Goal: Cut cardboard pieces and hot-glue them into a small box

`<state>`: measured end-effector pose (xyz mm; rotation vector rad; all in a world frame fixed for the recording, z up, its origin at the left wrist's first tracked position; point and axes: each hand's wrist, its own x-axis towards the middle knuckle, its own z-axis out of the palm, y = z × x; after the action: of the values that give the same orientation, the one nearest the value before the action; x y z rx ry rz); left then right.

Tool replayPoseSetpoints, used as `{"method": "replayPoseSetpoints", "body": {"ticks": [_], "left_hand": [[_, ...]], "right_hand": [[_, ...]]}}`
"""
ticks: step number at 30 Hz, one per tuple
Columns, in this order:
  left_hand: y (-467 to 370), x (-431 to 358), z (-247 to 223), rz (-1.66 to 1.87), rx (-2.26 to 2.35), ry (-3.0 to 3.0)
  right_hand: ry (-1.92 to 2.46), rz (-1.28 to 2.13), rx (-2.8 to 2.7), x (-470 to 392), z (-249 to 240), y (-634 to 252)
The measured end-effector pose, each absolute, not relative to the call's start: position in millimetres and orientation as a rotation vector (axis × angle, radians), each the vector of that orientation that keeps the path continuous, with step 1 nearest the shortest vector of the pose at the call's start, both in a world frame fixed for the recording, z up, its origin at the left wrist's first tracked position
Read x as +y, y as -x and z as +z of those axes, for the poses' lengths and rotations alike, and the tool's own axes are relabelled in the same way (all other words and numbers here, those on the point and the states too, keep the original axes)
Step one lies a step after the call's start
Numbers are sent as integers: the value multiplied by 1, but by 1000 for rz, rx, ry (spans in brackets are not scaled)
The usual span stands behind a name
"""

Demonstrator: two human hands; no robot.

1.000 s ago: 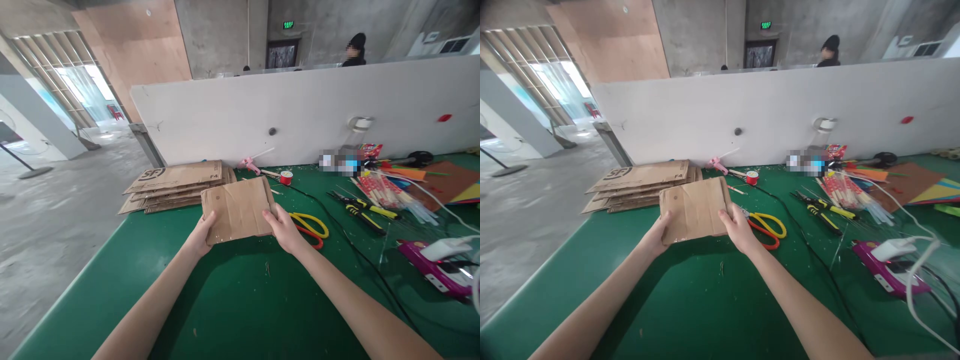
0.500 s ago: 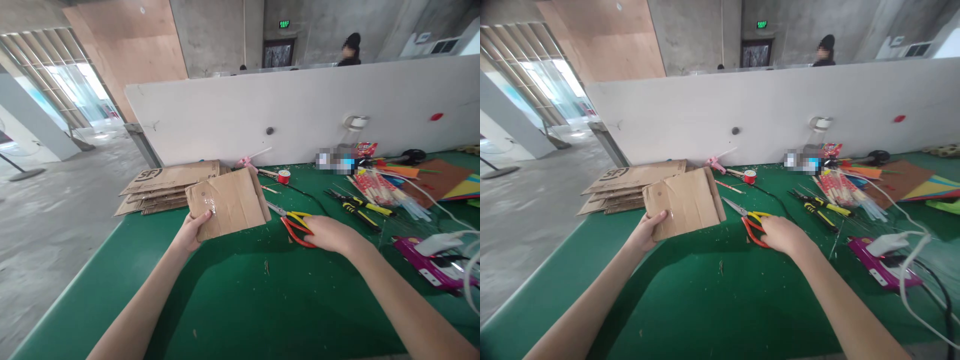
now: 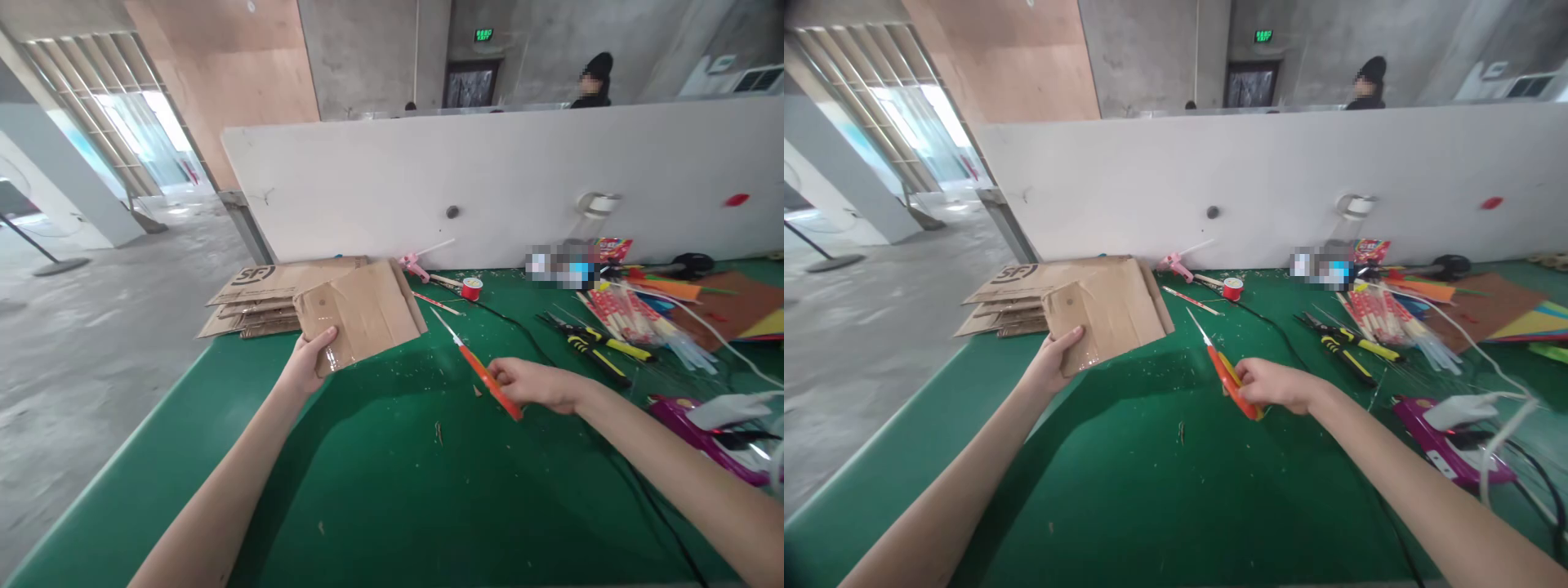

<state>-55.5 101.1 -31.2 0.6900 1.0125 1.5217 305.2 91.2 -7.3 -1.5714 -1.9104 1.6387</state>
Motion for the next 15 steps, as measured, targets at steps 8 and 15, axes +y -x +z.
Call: {"method": "replayPoseSetpoints", "body": {"ticks": [8, 15], "left_hand": [[56, 101, -21, 1404, 1138, -568], [57, 98, -11, 1434, 1083, -552]], "right_hand": [[1199, 1983, -1281, 7, -39, -267], [1376, 1862, -1353, 6, -26, -250]]}}
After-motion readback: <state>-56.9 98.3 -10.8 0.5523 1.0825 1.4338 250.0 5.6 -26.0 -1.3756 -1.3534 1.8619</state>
